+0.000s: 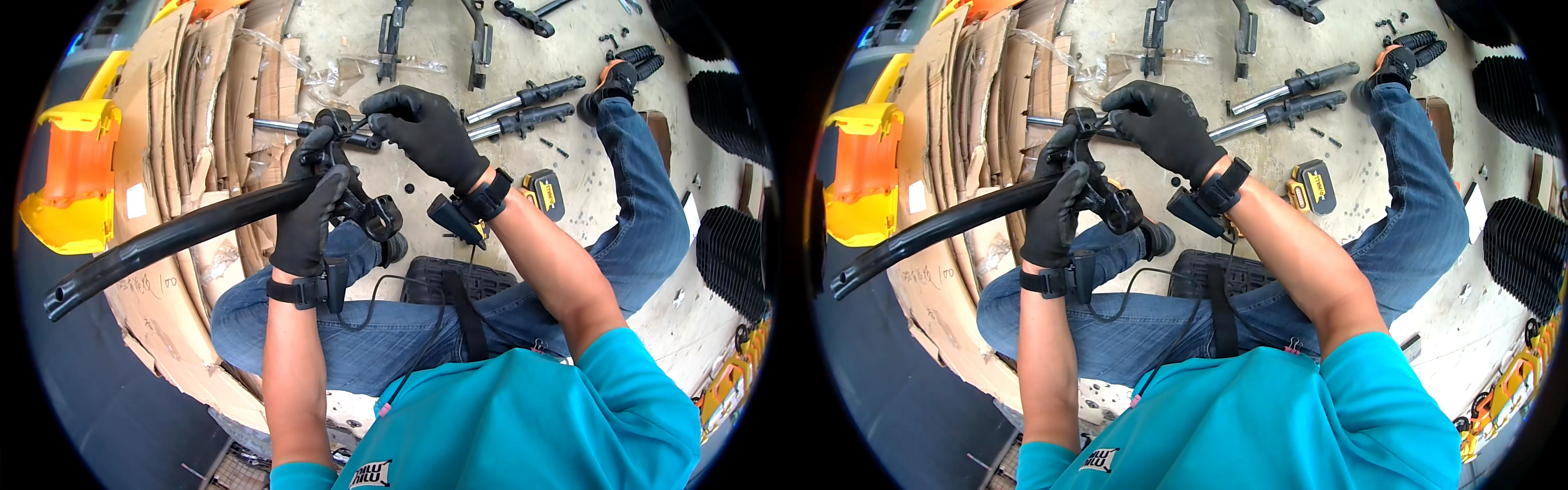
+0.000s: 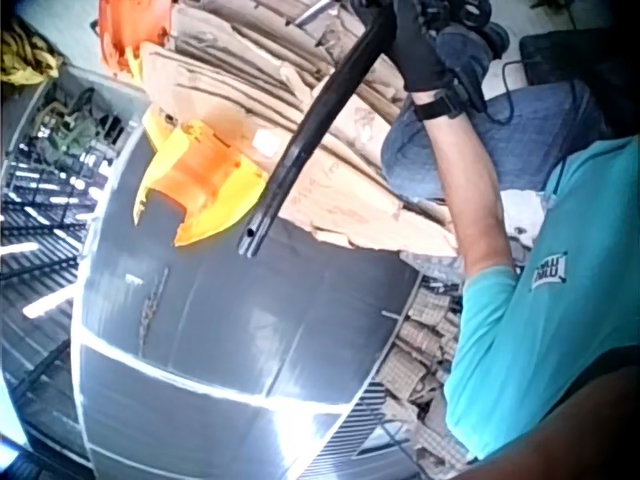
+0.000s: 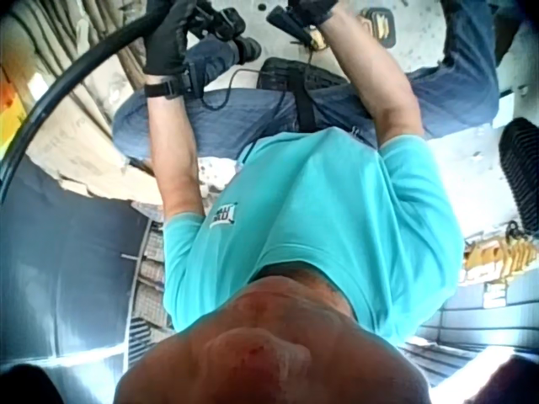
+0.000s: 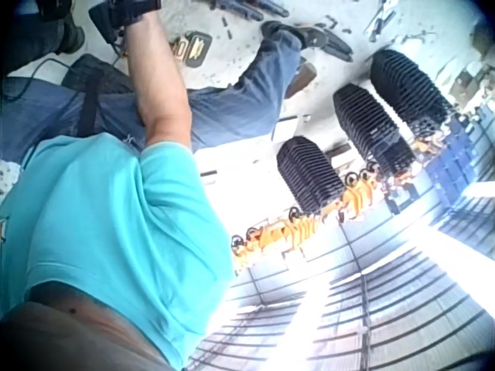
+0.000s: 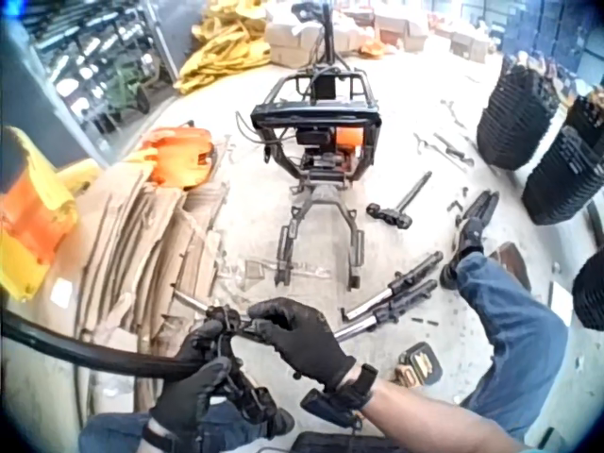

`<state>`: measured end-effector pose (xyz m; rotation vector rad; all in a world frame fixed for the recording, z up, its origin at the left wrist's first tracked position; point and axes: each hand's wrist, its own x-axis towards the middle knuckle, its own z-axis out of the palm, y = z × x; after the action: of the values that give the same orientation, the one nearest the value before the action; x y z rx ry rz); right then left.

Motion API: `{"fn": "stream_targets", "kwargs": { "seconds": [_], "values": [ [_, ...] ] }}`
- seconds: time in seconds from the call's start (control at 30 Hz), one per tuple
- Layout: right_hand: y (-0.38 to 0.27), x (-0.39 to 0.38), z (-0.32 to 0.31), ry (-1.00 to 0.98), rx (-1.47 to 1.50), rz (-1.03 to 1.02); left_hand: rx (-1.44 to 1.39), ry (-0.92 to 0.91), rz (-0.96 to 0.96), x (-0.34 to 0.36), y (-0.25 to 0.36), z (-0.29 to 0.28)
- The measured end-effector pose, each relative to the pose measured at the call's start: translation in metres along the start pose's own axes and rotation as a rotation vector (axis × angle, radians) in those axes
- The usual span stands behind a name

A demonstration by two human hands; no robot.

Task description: The person assembles motorcycle front forks by inserting two metal fork tubes into a triple clamp, positioning them, and securing them by tightening bolts using an impact driver and by hand.

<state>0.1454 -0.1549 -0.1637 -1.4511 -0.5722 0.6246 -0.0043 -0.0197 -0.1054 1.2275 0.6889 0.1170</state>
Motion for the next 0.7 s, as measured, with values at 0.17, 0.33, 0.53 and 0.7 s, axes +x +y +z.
{"fn": "stream_targets", "kwargs": {
  "seconds": [0.17,0.33,0.53,0.7],
  "values": [
    [-0.007,-0.003,0.006,0.002,-0.041,-0.049,0.047,-0.039,0.004,0.000,-0.004,-0.004],
    [-0.007,-0.001,0.007,-0.029,0.028,0.023,0.006,0.013,-0.032,-0.003,-0.003,-0.002],
    [-0.011,0.005,0.005,-0.053,-0.223,0.028,0.042,0.008,-0.035,-0.004,-0.001,-0.002],
    [0.009,0.008,0.003,0.022,-0.455,-0.257,0.085,-0.018,-0.001,-0.001,-0.010,-0.005]
  ]
}}
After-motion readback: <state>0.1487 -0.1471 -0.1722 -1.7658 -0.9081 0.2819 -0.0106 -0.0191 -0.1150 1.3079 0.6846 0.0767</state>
